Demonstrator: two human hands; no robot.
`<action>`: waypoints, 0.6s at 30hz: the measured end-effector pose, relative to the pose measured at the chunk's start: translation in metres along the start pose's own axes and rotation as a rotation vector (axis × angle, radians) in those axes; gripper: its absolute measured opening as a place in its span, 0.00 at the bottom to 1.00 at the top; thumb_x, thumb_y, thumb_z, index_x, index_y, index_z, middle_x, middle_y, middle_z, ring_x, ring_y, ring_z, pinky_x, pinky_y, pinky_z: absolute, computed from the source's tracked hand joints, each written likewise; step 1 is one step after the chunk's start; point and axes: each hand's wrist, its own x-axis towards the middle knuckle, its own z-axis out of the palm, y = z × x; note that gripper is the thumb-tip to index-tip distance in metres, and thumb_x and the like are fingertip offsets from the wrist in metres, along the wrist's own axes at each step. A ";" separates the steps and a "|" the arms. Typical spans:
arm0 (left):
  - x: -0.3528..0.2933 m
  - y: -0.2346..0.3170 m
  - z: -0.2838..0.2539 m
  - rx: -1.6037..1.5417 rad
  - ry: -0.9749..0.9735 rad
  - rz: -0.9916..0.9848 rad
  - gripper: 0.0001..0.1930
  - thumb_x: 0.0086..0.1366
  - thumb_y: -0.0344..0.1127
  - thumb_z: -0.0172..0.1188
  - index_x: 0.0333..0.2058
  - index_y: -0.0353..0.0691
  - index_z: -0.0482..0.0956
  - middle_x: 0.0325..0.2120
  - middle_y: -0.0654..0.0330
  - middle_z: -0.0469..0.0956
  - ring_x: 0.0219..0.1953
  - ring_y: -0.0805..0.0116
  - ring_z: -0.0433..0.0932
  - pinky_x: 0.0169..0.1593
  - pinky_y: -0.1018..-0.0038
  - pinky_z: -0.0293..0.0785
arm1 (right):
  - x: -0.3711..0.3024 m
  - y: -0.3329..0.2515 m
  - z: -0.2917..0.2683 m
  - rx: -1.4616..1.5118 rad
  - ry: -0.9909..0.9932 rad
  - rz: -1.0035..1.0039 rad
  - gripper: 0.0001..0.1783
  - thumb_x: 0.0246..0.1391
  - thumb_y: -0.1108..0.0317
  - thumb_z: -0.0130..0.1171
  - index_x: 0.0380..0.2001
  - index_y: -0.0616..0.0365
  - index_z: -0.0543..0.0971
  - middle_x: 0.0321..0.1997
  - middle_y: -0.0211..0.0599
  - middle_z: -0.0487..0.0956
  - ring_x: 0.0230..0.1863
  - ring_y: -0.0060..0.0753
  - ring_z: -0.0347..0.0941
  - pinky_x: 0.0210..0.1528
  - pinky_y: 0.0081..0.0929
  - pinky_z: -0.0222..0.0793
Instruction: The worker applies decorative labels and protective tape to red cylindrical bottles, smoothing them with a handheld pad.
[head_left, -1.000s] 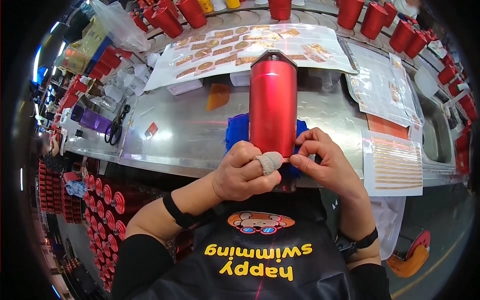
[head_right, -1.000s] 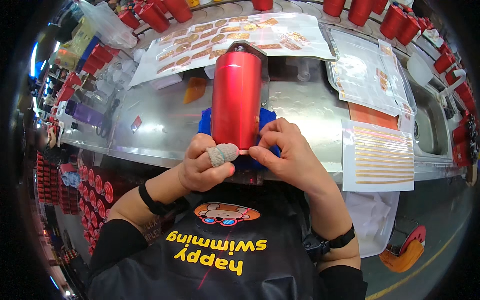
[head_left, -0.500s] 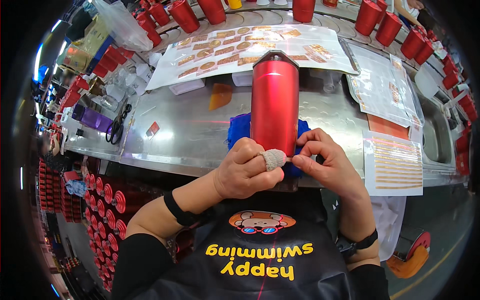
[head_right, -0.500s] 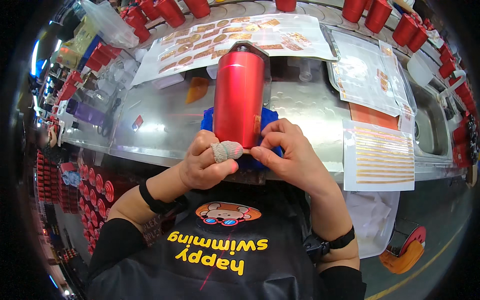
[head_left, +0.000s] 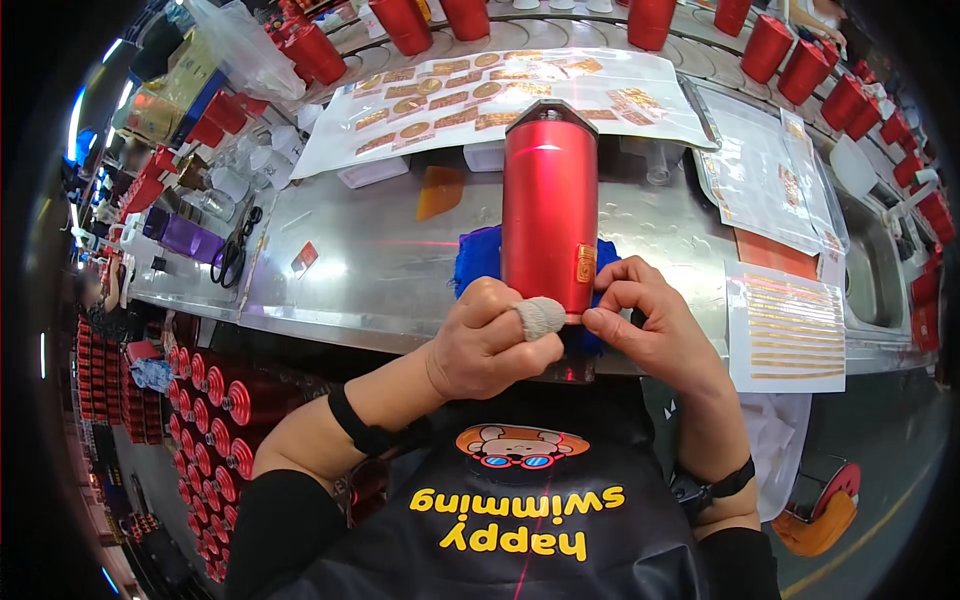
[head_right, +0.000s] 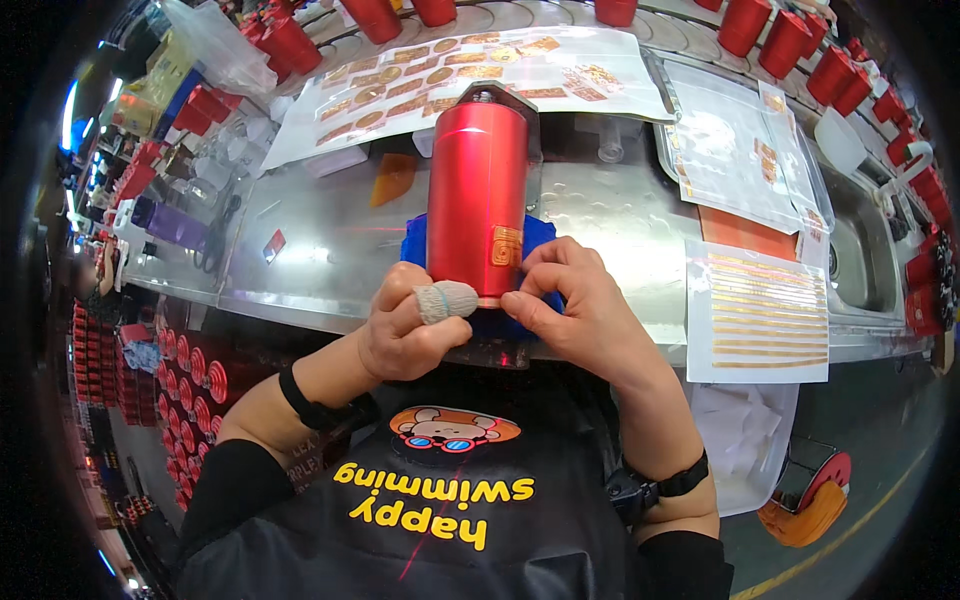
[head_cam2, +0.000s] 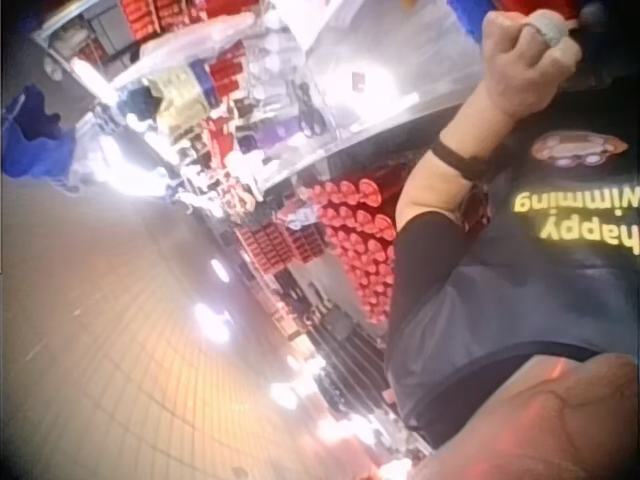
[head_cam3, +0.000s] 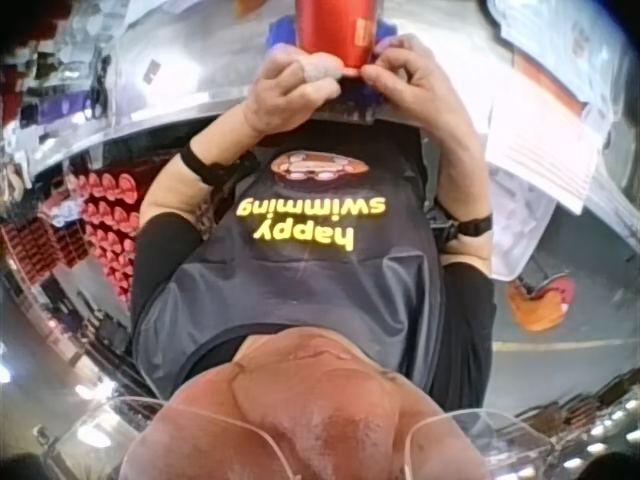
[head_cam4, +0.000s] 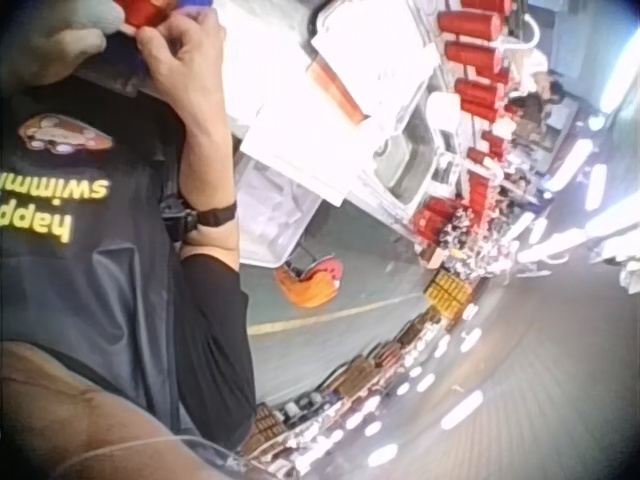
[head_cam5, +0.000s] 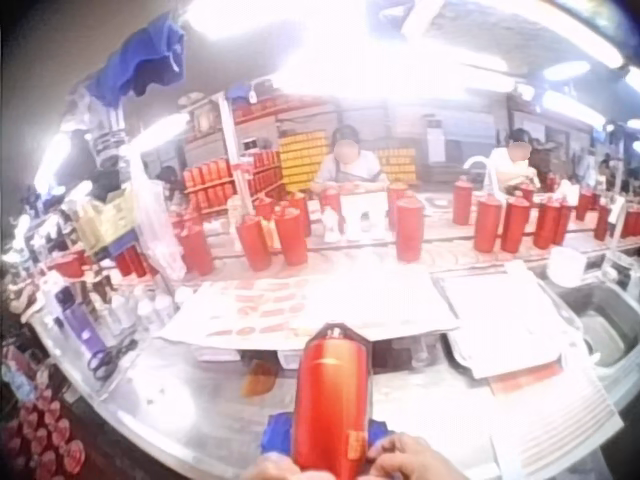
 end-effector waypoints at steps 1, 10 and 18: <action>0.004 0.000 -0.002 0.004 0.001 -0.002 0.12 0.47 0.34 0.63 0.33 0.51 0.76 0.33 0.71 0.74 0.33 0.68 0.68 0.35 0.73 0.66 | 0.000 0.001 -0.001 -0.009 0.002 -0.007 0.11 0.50 0.63 0.65 0.24 0.59 0.77 0.43 0.38 0.73 0.48 0.40 0.66 0.52 0.33 0.62; 0.021 0.000 -0.003 0.110 -0.169 0.210 0.12 0.50 0.38 0.61 0.35 0.56 0.75 0.31 0.73 0.67 0.38 0.71 0.68 0.40 0.74 0.65 | -0.001 0.004 -0.001 0.029 -0.002 0.002 0.10 0.51 0.64 0.65 0.26 0.59 0.77 0.43 0.39 0.73 0.48 0.39 0.67 0.51 0.32 0.62; -0.004 0.010 -0.002 -0.037 0.065 -0.407 0.25 0.58 0.32 0.65 0.54 0.42 0.67 0.55 0.45 0.68 0.55 0.43 0.68 0.57 0.56 0.65 | -0.020 0.000 -0.008 0.417 0.253 0.006 0.18 0.59 0.77 0.50 0.54 0.62 0.73 0.59 0.48 0.72 0.58 0.33 0.72 0.49 0.26 0.73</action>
